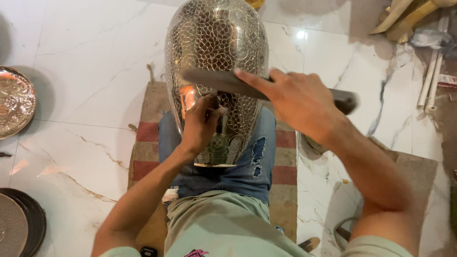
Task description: The person sits on the floor with a large engraved metal vase held between the legs and hammers a chisel-like punch against the vase surface, repositioning the punch by hand to work pattern details across different spots, steadying and turning the vase as they go.
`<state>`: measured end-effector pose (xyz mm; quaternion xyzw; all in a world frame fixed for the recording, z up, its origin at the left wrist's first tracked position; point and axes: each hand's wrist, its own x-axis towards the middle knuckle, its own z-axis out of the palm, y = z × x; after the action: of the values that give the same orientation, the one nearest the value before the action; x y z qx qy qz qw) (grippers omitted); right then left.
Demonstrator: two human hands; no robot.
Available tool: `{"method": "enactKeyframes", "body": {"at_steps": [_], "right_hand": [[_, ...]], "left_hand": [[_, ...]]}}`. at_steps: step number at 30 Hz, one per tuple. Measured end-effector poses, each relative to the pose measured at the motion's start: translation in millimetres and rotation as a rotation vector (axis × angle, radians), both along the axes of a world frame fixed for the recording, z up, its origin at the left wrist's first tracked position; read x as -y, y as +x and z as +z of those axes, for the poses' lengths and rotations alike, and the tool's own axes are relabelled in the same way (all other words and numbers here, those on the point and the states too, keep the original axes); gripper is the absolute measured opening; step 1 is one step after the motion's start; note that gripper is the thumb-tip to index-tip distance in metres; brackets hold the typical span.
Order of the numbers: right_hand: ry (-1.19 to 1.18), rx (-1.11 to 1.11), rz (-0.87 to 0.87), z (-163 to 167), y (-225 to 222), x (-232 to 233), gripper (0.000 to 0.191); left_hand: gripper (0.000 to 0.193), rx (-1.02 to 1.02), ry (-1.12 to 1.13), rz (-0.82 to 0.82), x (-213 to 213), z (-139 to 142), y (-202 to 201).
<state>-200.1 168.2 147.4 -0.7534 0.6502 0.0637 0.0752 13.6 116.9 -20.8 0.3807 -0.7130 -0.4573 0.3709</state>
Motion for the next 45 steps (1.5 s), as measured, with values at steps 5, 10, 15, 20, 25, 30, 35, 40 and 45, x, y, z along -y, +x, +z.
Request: {"method": "enactKeyframes", "body": {"at_steps": [5, 10, 15, 20, 25, 30, 35, 40, 45], "right_hand": [[0.009, -0.154, 0.163, 25, 29, 2, 0.089], [-0.063, -0.256, 0.167, 15, 28, -12, 0.104], [0.014, -0.1, -0.164, -29, -18, -22, 0.088], [-0.166, 0.028, -0.227, -74, -44, -39, 0.091], [-0.309, 1.036, -0.5, -77, -49, -51, 0.084], [-0.205, 0.47, -0.435, -82, -50, -63, 0.076], [-0.43, 0.513, -0.417, -133, -42, -106, 0.072], [-0.58, 1.05, -0.857, -202, -1, -147, 0.062], [-0.62, 1.08, -0.906, -213, 29, -165, 0.069]], "left_hand": [[0.019, -0.054, 0.095, 0.22, -24, -10, -3], [0.018, -0.185, 0.099, 0.19, -20, -13, -7], [0.043, -0.01, 0.014, -0.205, 21, 5, -12], [0.042, 0.163, -0.119, -0.471, 42, 23, -17], [0.036, 0.244, -0.096, -0.46, 42, 27, -19], [0.042, 0.131, -0.172, -0.558, 46, 26, -20], [0.041, 0.222, -0.195, -0.822, 62, 25, -32], [0.04, 0.31, -0.28, -1.183, 74, 26, -53], [0.042, 0.423, -0.262, -1.252, 77, 32, -61]]}}
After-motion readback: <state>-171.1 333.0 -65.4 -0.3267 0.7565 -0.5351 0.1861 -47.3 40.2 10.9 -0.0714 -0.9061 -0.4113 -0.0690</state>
